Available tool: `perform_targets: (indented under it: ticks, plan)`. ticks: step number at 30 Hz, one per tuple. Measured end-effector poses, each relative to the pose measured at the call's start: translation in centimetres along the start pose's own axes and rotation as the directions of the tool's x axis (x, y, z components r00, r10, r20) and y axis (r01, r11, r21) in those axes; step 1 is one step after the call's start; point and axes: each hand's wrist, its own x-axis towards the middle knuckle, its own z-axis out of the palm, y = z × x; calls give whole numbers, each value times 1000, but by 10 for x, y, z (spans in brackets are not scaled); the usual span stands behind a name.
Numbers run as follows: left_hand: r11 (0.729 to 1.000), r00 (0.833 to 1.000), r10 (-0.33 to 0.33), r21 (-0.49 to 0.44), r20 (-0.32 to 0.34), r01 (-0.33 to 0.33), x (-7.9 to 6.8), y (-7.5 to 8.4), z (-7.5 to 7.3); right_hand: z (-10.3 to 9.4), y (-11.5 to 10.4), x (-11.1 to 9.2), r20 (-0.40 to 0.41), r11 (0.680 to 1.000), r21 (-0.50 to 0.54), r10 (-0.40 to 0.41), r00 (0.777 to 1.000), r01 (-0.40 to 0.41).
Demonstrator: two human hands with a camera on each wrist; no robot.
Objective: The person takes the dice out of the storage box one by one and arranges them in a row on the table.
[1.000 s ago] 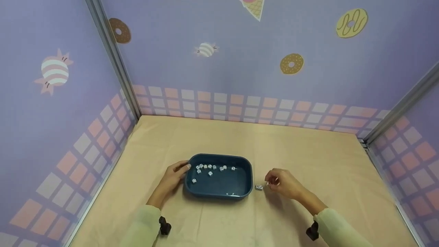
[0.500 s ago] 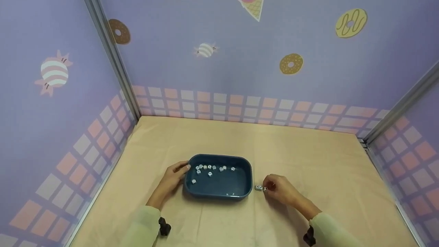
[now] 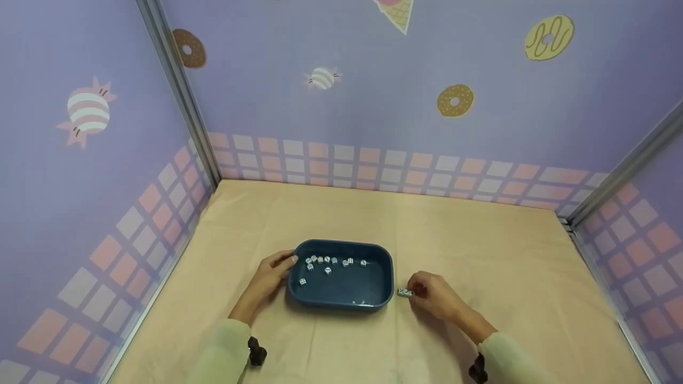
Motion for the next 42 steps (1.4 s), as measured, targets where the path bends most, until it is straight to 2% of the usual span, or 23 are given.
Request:
perform_targets:
  ticks: [7, 14, 20, 26, 33, 36, 42]
  plan:
    - [1000, 1000, -1, 13, 13, 1, -1, 1, 0, -12, -8, 3, -58, 1000, 25, -7, 998, 8]
    - [999, 1000, -3, 46, -7, 3, -2, 3, -3, -24, -37, 35, -207, 988, 142, -22, 978, 52]
    - [999, 1000, -4, 32, 6, 4, -2, 1, -3, -2, -66, 72, -281, 954, 287, 3, 960, 81]
    - [999, 1000, 7, 42, 5, -7, 0, 0, -1, 30, -84, 94, -265, 939, 345, 111, 958, -14]
    - [995, 999, 32, 99, -6, -31, 0, 1, 0, 54, -89, 104, -246, 964, 247, 160, 956, -98]
    - [995, 999, 31, 92, -6, -31, 0, 2, 0, 57, -90, 106, -248, 975, 187, 165, 955, -120]
    - [996, 999, 30, 86, -17, -28, 0, 3, 1, 58, -91, 106, -217, 990, 52, 137, 967, -128]
